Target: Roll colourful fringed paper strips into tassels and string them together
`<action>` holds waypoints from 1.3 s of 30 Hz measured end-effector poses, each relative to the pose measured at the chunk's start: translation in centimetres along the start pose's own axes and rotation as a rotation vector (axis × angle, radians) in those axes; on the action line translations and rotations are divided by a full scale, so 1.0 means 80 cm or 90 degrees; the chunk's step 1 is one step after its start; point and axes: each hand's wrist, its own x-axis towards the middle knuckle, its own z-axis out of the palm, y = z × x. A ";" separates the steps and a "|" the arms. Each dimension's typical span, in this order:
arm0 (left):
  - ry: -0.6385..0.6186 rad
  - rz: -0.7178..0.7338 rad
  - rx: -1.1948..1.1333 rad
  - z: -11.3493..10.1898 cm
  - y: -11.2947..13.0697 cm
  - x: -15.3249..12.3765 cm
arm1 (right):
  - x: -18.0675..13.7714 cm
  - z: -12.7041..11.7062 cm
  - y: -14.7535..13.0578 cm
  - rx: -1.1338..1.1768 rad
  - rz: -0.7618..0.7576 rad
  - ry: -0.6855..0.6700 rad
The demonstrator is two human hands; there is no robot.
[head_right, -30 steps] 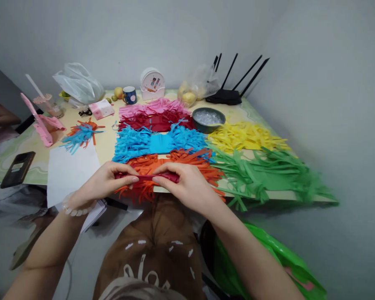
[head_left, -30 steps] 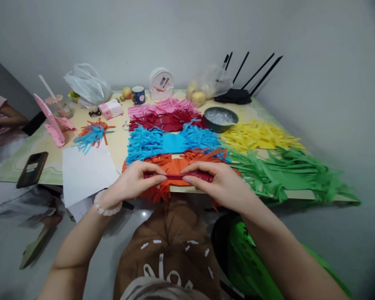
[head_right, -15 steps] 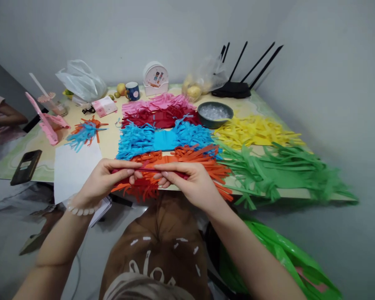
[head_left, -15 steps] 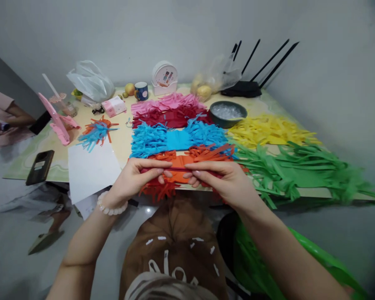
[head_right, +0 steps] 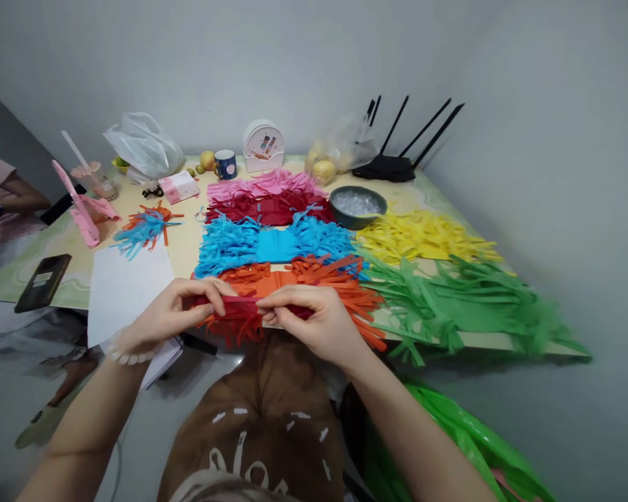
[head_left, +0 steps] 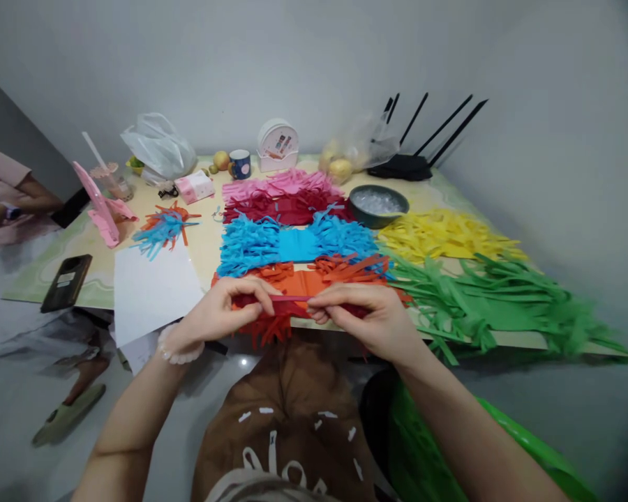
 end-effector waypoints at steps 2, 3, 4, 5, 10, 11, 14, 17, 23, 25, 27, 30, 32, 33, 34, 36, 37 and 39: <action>0.012 0.043 0.125 -0.003 0.011 0.001 | 0.001 -0.001 -0.005 -0.094 -0.053 -0.023; 0.023 0.057 0.167 -0.003 0.016 0.002 | 0.001 0.000 -0.007 -0.134 -0.082 -0.034; 0.024 0.067 0.190 -0.001 0.019 0.005 | 0.001 0.000 -0.008 -0.167 -0.109 -0.044; 0.011 0.073 0.198 0.001 0.021 0.007 | 0.000 0.000 -0.010 -0.194 -0.133 -0.051; -0.088 0.082 0.221 0.009 0.014 0.016 | -0.007 -0.003 -0.015 -0.257 -0.200 -0.103; -0.081 0.095 0.261 0.010 0.011 0.015 | -0.009 -0.006 -0.016 -0.259 -0.189 -0.121; -0.004 0.200 0.465 0.014 -0.001 0.009 | -0.008 -0.013 -0.014 -0.235 -0.065 -0.155; 0.081 0.356 0.643 0.021 -0.011 0.003 | -0.002 -0.009 -0.003 -0.135 0.119 -0.168; 0.201 0.545 0.700 0.026 -0.024 -0.002 | 0.000 0.034 0.028 0.216 0.294 -0.138; 0.249 0.523 0.667 0.031 -0.033 -0.004 | -0.006 0.049 0.028 0.248 0.290 -0.062; 0.306 0.462 0.574 0.043 -0.041 -0.006 | -0.011 0.060 0.022 0.250 0.269 -0.016; 0.408 0.344 0.333 0.073 -0.042 -0.010 | -0.013 0.065 0.005 0.241 0.205 0.013; 0.452 0.272 0.180 0.093 -0.035 -0.012 | -0.010 0.061 -0.004 0.208 0.139 0.016; 0.459 0.232 0.117 0.101 -0.030 -0.012 | -0.007 0.058 -0.007 0.179 0.109 0.017; 0.455 0.189 0.063 0.108 -0.026 -0.013 | -0.004 0.055 -0.010 0.147 0.090 0.018; 0.430 0.125 -0.020 0.116 -0.020 -0.011 | 0.000 0.048 -0.014 0.094 0.083 0.027; 0.421 0.109 -0.046 0.118 -0.021 -0.008 | 0.001 0.047 -0.015 0.074 0.086 0.032; 0.430 0.093 -0.069 0.120 -0.026 -0.001 | 0.002 0.046 -0.016 0.023 0.072 0.041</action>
